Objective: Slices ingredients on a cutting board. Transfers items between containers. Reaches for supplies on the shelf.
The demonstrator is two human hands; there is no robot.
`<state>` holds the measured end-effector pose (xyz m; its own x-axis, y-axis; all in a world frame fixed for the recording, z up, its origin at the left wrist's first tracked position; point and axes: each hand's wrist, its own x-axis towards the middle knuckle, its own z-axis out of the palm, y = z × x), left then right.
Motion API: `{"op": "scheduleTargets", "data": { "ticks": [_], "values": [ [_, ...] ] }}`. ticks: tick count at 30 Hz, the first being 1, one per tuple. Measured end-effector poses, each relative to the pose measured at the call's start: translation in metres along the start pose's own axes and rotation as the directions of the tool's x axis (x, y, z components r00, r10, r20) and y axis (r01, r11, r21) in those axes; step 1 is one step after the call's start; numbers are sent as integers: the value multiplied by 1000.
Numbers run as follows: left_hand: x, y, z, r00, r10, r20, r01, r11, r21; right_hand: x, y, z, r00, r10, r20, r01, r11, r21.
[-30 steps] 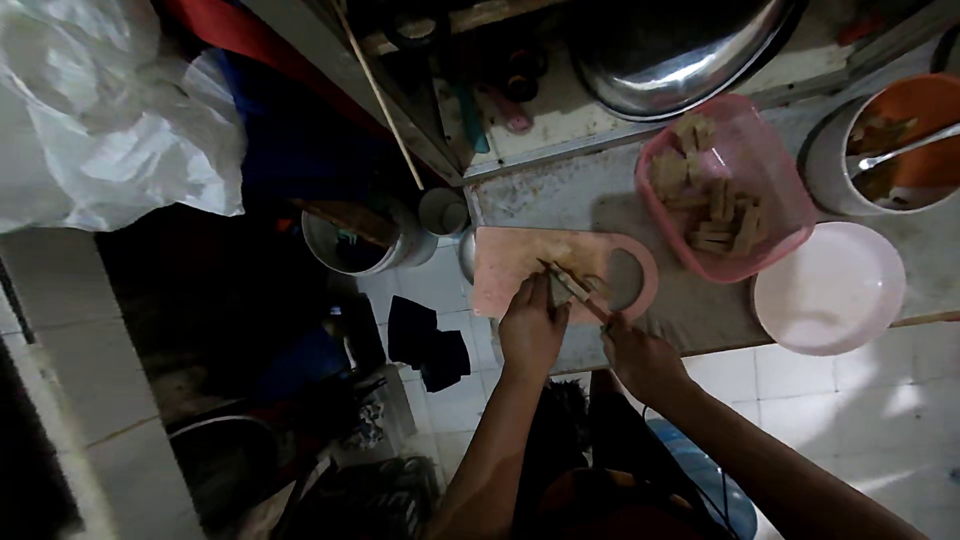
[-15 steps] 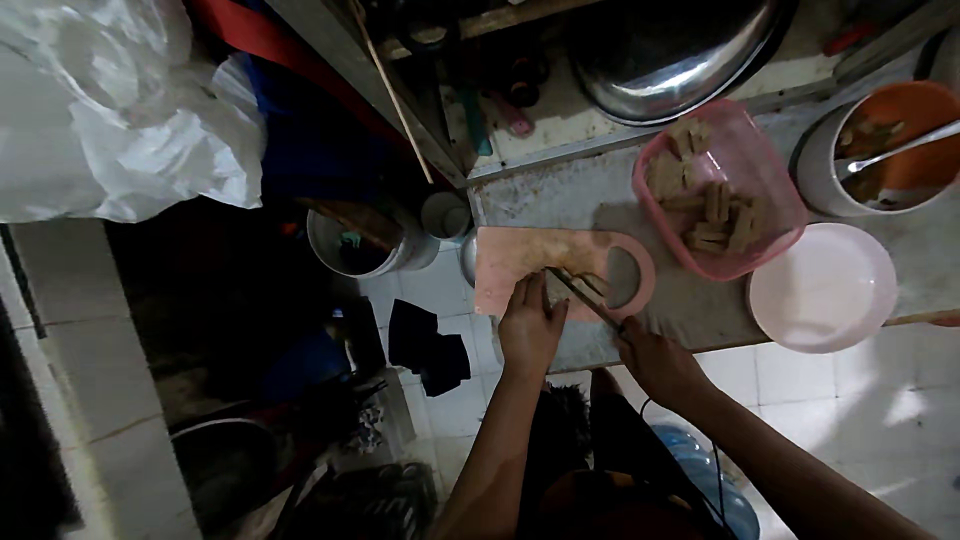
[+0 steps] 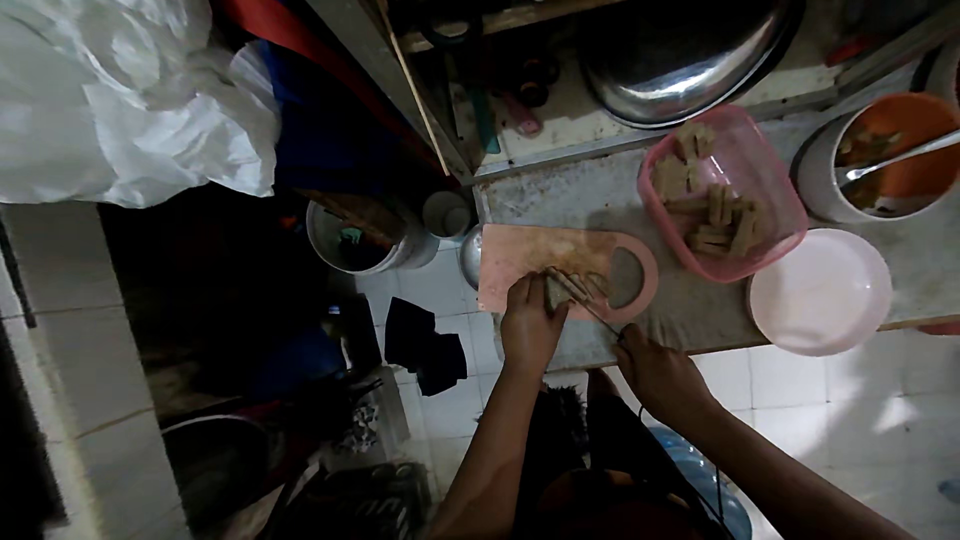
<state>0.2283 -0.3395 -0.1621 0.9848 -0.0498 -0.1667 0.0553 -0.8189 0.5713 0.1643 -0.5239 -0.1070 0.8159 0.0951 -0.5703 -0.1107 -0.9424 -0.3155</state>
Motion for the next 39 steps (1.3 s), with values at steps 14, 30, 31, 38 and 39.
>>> {"op": "scheduleTargets", "data": {
  "ticks": [14,30,31,38,39],
  "values": [
    [1,-5,0,1000,5,-11,-5,1000,-31,30,-22,10,977,118,179,-125,992,28],
    [-13,-15,-10,999,35,-9,-35,999,-40,-5,0,5,999,-5,33,3,997,81],
    [-12,-14,-10,999,45,-14,-45,998,-34,-5,-1,6,1000,-7,25,5,997,76],
    [-8,-12,-11,999,33,3,-32,999,-25,-5,-4,13,999,-19,-42,19,1000,-3],
    [-7,-11,-11,1000,20,17,-20,999,-26,-4,-5,13,999,-10,-32,10,1000,-11]
  ]
}}
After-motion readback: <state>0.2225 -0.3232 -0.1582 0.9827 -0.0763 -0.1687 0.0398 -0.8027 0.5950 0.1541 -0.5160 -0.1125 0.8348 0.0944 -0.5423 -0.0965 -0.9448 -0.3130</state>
